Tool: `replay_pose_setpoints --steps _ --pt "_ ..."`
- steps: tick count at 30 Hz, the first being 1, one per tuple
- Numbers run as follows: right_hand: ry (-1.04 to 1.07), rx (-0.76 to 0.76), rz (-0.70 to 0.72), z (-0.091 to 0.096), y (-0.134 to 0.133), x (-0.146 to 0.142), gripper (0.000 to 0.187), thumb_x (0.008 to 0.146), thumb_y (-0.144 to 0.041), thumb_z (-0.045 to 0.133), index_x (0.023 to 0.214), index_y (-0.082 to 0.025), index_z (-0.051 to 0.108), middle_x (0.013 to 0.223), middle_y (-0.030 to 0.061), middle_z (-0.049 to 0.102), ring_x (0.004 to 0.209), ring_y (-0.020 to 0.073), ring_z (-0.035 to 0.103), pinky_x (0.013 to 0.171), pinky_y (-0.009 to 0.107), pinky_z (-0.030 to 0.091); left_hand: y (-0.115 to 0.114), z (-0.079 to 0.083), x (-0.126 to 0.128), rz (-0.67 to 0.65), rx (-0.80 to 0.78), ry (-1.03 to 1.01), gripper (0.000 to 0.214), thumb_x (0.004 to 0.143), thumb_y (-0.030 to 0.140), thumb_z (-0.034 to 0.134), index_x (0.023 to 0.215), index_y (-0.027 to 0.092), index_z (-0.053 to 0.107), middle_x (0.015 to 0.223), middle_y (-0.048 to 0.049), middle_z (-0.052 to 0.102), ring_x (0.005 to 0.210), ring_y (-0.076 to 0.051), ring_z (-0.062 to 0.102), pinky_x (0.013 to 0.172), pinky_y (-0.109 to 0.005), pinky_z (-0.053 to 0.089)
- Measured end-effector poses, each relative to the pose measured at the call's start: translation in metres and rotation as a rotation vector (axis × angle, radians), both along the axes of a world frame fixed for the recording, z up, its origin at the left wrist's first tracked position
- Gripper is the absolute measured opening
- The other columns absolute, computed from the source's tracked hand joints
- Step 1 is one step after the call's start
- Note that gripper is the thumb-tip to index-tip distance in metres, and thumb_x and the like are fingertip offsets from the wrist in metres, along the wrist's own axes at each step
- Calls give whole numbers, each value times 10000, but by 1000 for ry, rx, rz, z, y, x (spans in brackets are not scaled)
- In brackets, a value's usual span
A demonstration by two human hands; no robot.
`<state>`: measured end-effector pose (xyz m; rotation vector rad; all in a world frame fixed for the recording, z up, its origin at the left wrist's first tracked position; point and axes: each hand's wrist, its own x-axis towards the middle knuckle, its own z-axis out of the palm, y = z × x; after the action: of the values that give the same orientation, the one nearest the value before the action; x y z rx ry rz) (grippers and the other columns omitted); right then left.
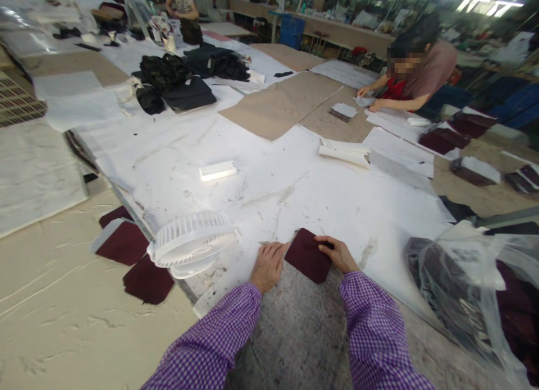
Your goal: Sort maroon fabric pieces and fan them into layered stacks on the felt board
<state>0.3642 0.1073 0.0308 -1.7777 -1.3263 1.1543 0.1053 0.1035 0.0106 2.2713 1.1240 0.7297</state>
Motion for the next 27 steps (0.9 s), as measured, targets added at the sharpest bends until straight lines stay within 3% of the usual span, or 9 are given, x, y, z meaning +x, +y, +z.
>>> replay_pose_setpoints --steps 5,12,27 --pt "-118 -8 18 -2 3 1 295 695 -232 573 969 -202 679 988 30 696 909 212 631 851 372 480 -1 4 -1 -31 49 43 448 846 185 432 1280 279 494 1230 -85 520 1156 -255 418 955 -471 324" --pt "-253 2 65 1 4 0 290 707 -179 566 971 -213 684 1032 31 691 971 220 620 911 385 445 -1 6 0 -19 63 54 368 851 221 461 1195 289 572 1227 -79 513 1152 -252 408 952 -472 324" --pt "-595 86 41 6 1 -16 271 754 -161 523 960 -225 687 951 49 659 898 226 601 848 367 451 -1 6 0 -17 51 40 333 852 223 467 1152 274 605 1224 -82 512 1159 -254 407 953 -473 330"
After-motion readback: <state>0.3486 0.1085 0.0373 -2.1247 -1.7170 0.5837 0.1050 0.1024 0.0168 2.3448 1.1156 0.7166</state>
